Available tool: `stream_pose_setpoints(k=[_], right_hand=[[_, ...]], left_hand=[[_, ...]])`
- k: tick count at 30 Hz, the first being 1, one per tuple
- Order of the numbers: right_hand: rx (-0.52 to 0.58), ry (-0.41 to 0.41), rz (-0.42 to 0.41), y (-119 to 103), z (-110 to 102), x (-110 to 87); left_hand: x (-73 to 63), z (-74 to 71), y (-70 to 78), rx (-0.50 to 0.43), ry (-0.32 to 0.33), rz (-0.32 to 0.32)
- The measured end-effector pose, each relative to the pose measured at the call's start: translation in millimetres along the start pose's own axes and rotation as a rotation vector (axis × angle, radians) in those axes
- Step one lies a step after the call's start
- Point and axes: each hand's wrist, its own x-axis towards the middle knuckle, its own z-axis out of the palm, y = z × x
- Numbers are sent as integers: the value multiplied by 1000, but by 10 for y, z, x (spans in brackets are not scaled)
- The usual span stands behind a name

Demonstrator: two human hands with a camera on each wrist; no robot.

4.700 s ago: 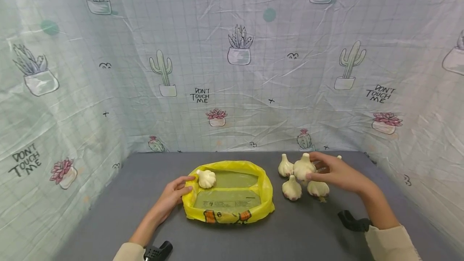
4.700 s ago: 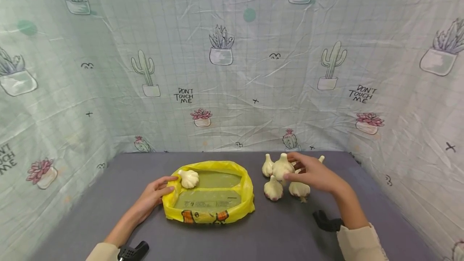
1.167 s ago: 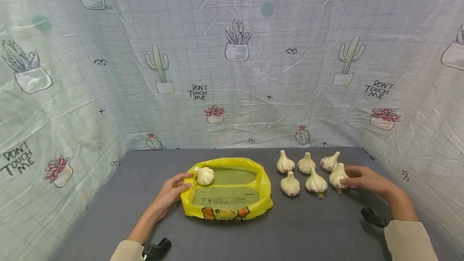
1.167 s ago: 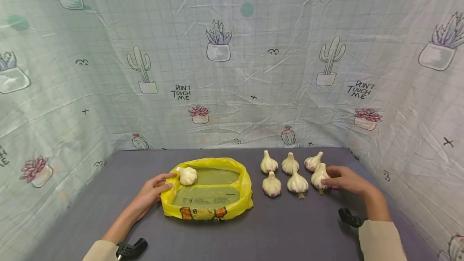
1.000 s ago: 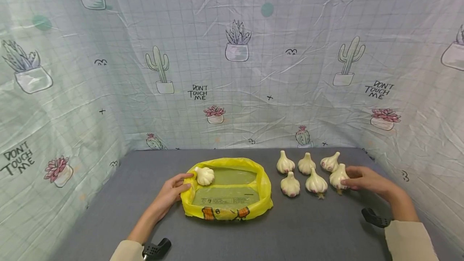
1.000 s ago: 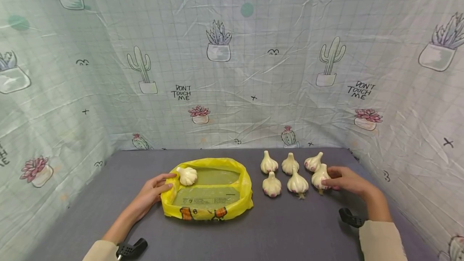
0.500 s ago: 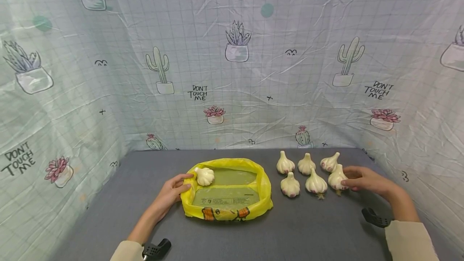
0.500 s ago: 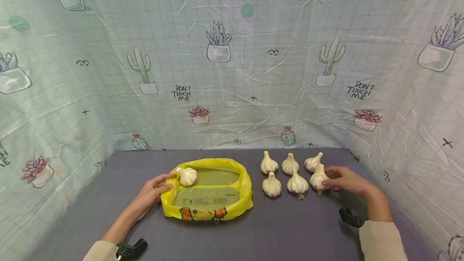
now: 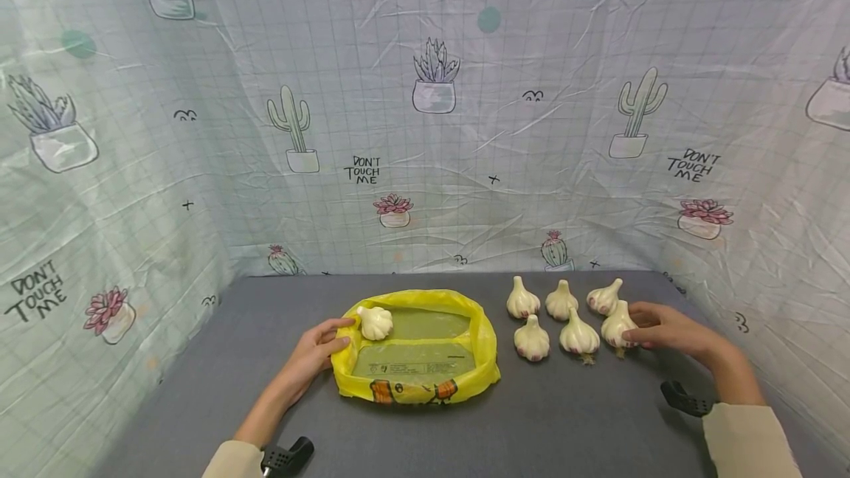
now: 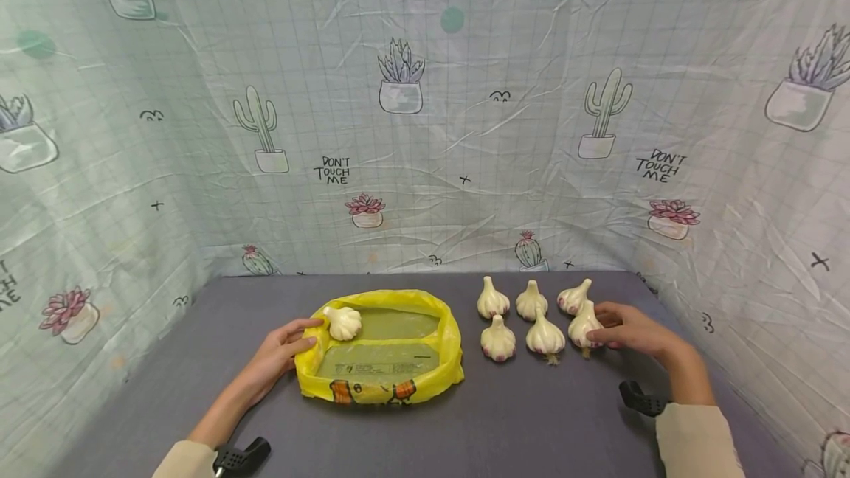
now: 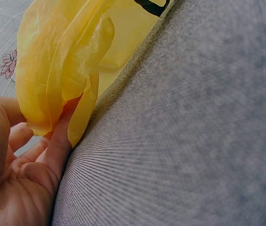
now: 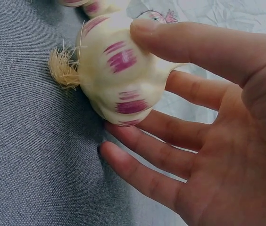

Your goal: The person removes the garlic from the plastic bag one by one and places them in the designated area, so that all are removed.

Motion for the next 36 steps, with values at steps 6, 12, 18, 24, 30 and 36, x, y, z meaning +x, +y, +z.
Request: stream_pose_setpoints(k=[6,12,18,24,30,36], right_hand=[[-11,7,-2,0,-10,1],[-11,-1,4,10,-29,23],[-6,-6,4,8,-37,32],[-1,-14,11,-1,-37,13],[-9,-8,17,6,-27,4],[-8,-7,21,4,-33,-6]], left_hand=[[-1,-8,-7,-2,-3,6],[-1,-21,3,1,-3,8],[3,-14,11,-5,-7,6],[9,-9,-7,-4,-14,9],[6,-8,-10,-8,-21,6],[0,-16,2,-4,-17,11]])
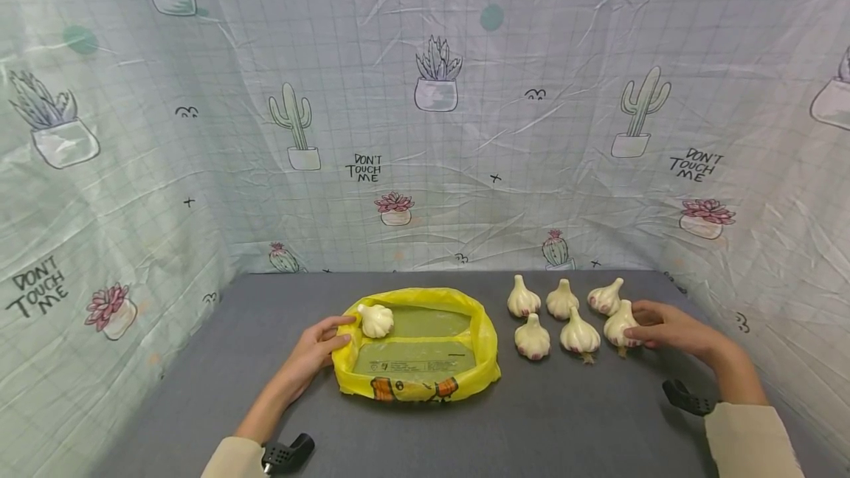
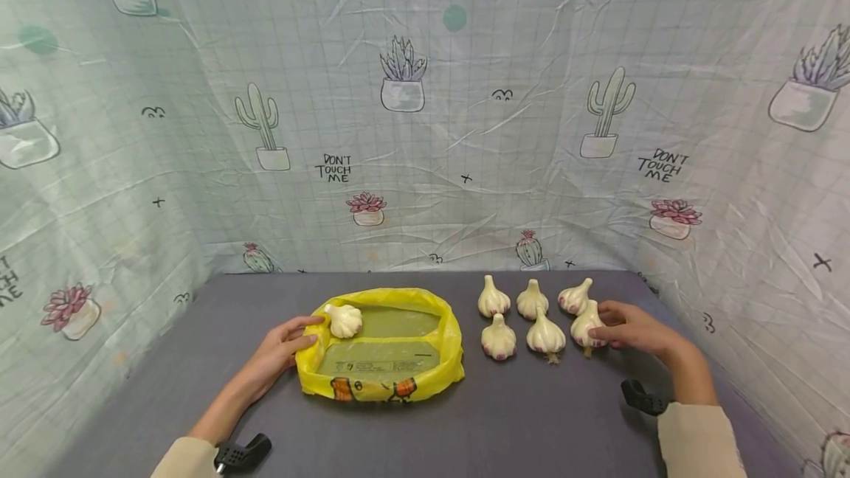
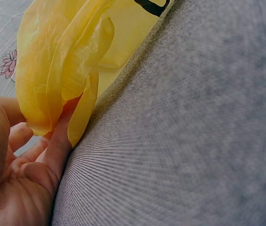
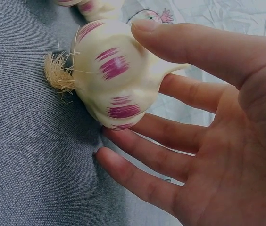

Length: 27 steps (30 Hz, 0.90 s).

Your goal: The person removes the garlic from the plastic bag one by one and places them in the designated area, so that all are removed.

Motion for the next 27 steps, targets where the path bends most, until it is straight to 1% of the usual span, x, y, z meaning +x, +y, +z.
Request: stream_pose_setpoints(k=[8,11,17,20,23,27], right_hand=[[2,12,-8,-24,-15,-35],[-3,22,-14,-59,-37,-41],[-32,45,-16,-127,-88,-65],[-60,71,-26,-150,-98,-76],[-95,118,-52,-176,-103,-92],[-144,188,-82,-237,-116,-110]], left_hand=[[-17,7,5,11,7,0],[-16,-3,2,8,-3,6],[-9,-8,9,10,4,4],[-3,-1,14,6,13,-6],[-2,5,10,3,12,-11],[1,-2,-6,4,-4,3]])
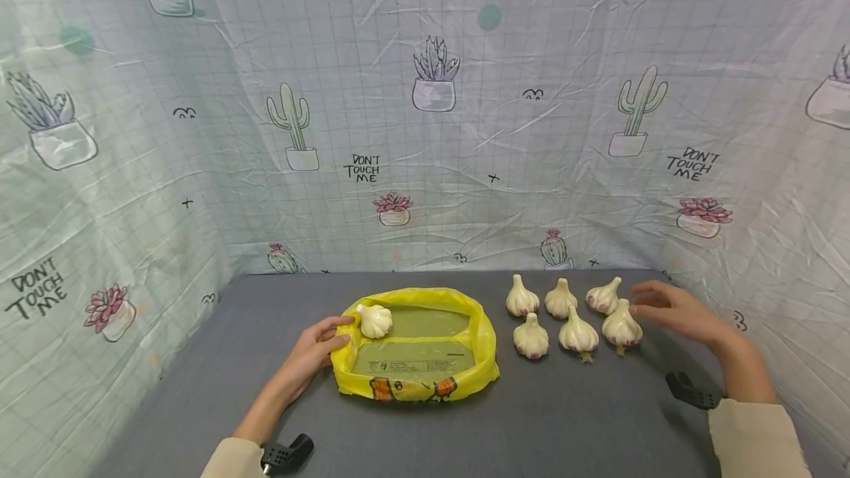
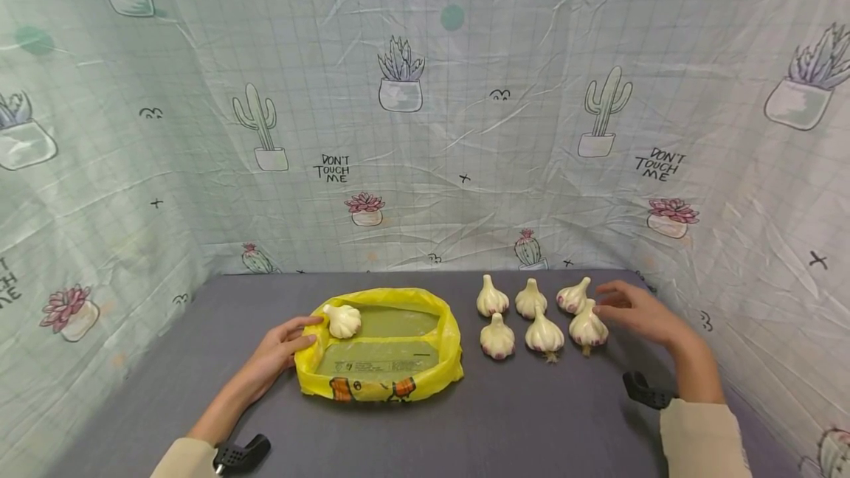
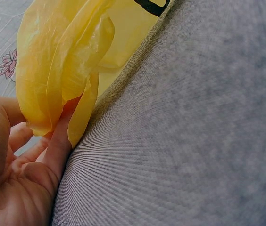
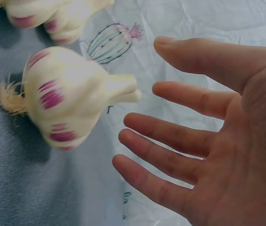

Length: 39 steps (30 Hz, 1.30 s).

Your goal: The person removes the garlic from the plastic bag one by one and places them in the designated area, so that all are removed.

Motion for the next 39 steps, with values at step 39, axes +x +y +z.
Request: stream_pose_setpoints(k=[39], right_hand=[[-139,170,-114,-523,-70,-61]], left_hand=[[3,9,-1,1,13,0]])
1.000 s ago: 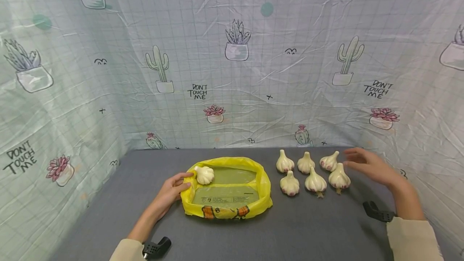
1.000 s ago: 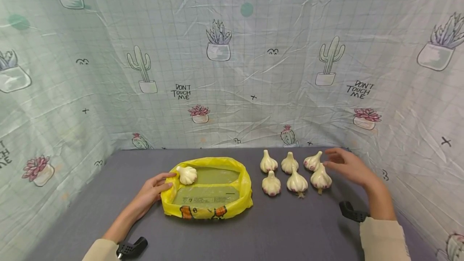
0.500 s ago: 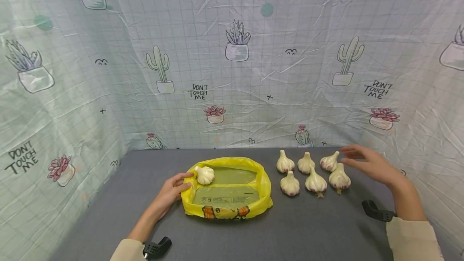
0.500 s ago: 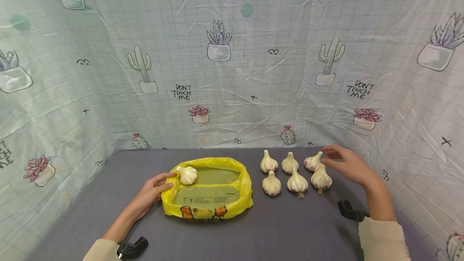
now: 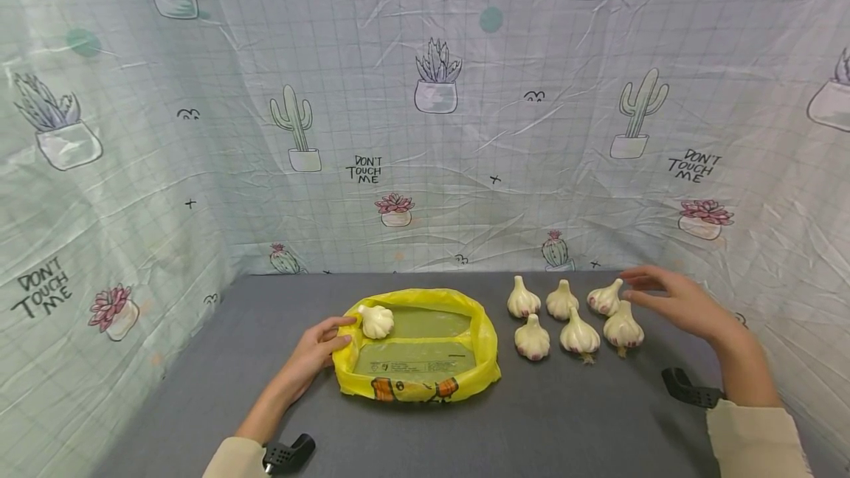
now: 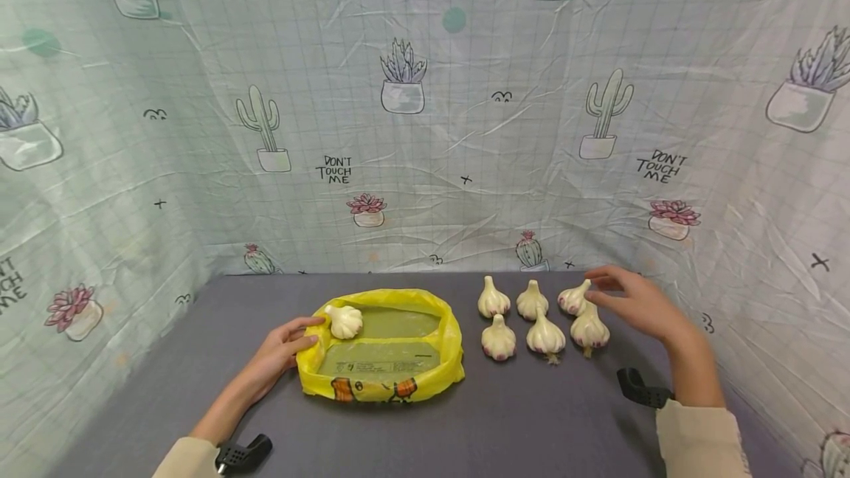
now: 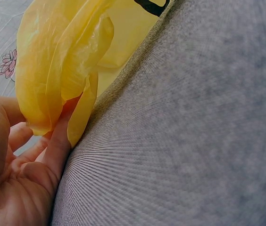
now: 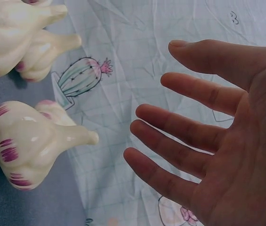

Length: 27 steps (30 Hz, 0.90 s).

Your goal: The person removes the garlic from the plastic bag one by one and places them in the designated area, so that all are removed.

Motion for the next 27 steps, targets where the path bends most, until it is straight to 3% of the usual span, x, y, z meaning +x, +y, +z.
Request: stream_pose_setpoints(k=[27], right_hand=[[-7,-4,-32,-180,-7,26]], left_hand=[[-2,3,2,7,3,2]])
